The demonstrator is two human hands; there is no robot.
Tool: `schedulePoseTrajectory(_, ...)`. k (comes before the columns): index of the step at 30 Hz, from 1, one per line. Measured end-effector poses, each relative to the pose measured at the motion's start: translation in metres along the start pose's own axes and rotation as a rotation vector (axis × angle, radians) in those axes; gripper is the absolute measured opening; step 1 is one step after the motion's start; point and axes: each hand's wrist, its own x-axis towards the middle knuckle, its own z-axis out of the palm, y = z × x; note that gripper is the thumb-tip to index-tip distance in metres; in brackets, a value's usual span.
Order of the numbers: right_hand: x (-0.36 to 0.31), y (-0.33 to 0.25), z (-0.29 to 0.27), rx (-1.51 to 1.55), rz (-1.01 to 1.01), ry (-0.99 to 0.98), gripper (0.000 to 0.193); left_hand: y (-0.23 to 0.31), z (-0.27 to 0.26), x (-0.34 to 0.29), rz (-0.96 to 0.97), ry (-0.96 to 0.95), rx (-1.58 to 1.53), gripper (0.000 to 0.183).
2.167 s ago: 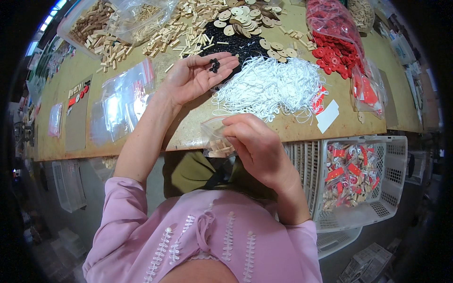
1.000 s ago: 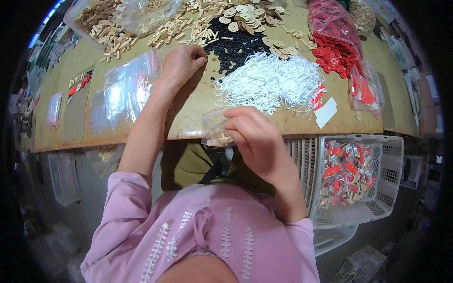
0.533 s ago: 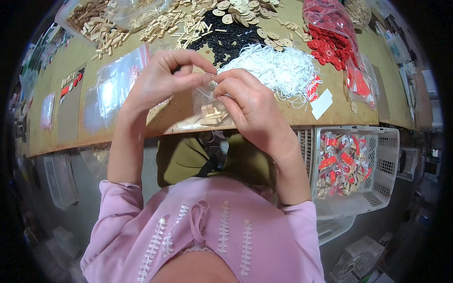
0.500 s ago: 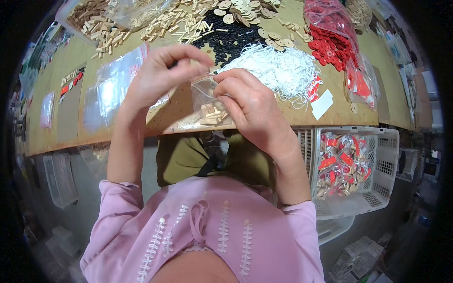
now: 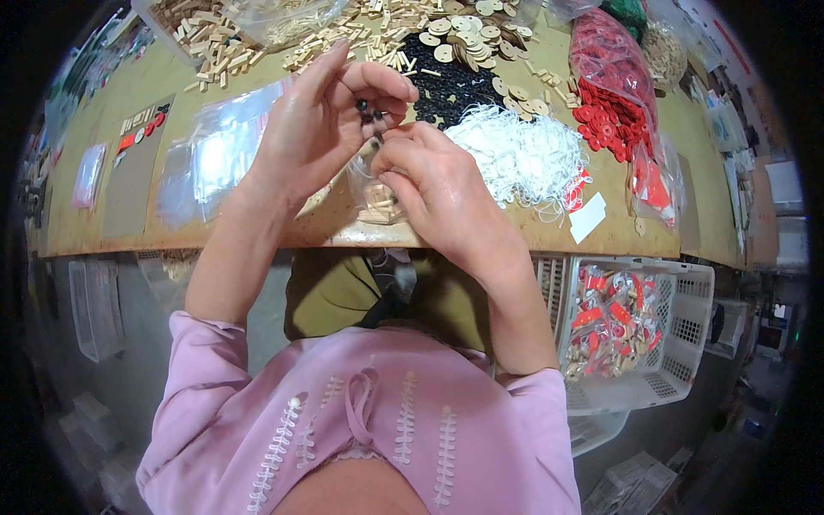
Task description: The person assembles small craft kits by picking wooden pegs, black beads, wooden discs, white strings, and red tags from a table and placing them into clear plastic bags. The person then seals the bags and sets them aside.
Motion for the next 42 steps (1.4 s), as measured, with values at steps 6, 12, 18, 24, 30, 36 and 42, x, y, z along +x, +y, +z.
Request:
schedulePoseTrajectory(6,0.001,-0.001,0.004,0.022,0.003,0.000,0.012,0.005,0.004,-0.007,0.013,-0.031,0.045,0.070)
schedulePoseTrajectory(12,0.001,-0.002,0.004,0.045,-0.007,0.003,0.011,0.005,0.012,-0.011,0.093,-0.070,0.105,0.075)
schedulePoseTrajectory(18,-0.006,0.002,-0.004,0.060,0.002,0.040,0.010,0.010,-0.003,0.000,0.147,-0.133,0.023,0.064)
schedulePoseTrajectory(24,-0.038,0.003,-0.017,0.121,0.006,0.213,0.010,0.019,-0.057,0.055,0.296,0.194,0.692,0.017)
schedulePoseTrajectory(30,-0.056,0.023,-0.017,0.048,0.035,0.237,0.010,-0.042,-0.065,0.144,0.300,0.089,1.534,0.027)
schedulePoseTrajectory(36,-0.066,0.028,-0.036,0.027,-0.030,0.235,0.007,-0.065,-0.063,0.186,0.442,0.093,1.831,0.024)
schedulePoseTrajectory(42,-0.069,0.035,-0.042,0.050,-0.010,0.288,0.008,-0.053,-0.077,0.184,0.526,0.203,1.680,0.018)
